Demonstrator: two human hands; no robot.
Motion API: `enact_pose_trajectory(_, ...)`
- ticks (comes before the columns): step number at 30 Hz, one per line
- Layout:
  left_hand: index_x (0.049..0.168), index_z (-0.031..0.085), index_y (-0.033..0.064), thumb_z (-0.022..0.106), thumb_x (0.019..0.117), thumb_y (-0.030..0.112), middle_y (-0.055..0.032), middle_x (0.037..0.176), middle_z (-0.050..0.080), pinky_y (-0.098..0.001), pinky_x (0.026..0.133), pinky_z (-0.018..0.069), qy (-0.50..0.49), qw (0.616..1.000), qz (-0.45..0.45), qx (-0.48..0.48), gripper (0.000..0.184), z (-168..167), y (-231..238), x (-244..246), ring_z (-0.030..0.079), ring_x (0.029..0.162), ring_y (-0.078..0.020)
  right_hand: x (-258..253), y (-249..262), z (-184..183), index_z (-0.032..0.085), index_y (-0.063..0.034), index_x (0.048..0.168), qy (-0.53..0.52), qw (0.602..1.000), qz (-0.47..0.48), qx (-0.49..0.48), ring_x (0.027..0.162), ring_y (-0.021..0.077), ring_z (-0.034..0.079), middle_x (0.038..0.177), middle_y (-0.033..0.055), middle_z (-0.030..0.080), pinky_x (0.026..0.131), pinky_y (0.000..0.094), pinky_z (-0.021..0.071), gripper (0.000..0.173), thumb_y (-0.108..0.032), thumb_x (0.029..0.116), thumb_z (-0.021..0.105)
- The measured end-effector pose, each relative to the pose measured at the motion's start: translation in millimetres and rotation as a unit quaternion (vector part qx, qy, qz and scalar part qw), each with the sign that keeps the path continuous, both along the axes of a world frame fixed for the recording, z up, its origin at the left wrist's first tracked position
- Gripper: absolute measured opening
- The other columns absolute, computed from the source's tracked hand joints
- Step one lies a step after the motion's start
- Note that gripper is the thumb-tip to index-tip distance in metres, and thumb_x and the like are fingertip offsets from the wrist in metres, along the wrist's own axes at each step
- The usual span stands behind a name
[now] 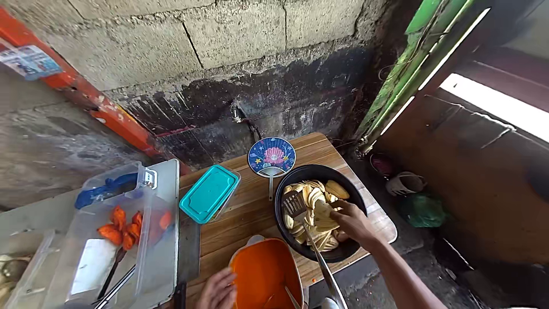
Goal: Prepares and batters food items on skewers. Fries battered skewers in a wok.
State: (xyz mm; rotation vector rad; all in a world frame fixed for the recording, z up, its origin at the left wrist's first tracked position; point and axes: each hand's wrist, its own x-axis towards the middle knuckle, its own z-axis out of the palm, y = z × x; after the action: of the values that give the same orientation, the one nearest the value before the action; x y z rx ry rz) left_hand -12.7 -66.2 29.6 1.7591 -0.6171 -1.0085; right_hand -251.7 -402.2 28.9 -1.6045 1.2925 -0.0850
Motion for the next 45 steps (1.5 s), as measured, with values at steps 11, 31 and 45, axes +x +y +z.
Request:
enact_pose_trajectory(11,0.148,0.043,0.0024,0.057,0.1061,0.021,-0.0194,0.129,0.067,-0.0517,0.091,0.0616,0.303,0.949,-0.027,-0.082,0.048,30.6,-82.2,-3.2,0.07,0.112,-0.0329,62.0,116.3,15.6,0.058,-0.0057,0.138,-0.344,0.91,0.086,0.214,0.1,0.023,0.071,0.123,0.0127,0.07,0.083,0.0412,0.0613,0.045,-0.021,0.0959,0.062)
enact_pose_trajectory(31,0.125,0.065,0.0005,0.063,0.1035,0.02,-0.0201,0.113,0.073,-0.0481,0.077,0.0657,0.275,0.959,0.002,-0.063,0.03,24.2,-50.8,44.0,0.075,0.097,-0.033,102.4,176.0,22.7,0.062,-0.0017,0.132,-0.315,0.934,-0.054,0.162,0.091,0.0241,0.074,0.111,0.0165,0.074,0.081,0.038,0.0635,0.049,-0.029,0.0942,0.076)
enact_pose_trajectory(45,0.153,0.039,-0.0019,0.074,0.0902,-0.003,-0.0188,0.132,0.067,-0.0424,0.092,0.0637,0.198,0.959,-0.104,-0.173,0.072,-1.4,-40.1,36.8,0.074,0.105,-0.0313,98.2,167.6,0.7,0.07,-0.0008,0.113,-0.322,0.934,-0.055,0.145,0.082,0.0211,0.073,0.096,0.0135,0.075,0.073,0.0351,0.0633,0.029,-0.026,0.0991,0.072)
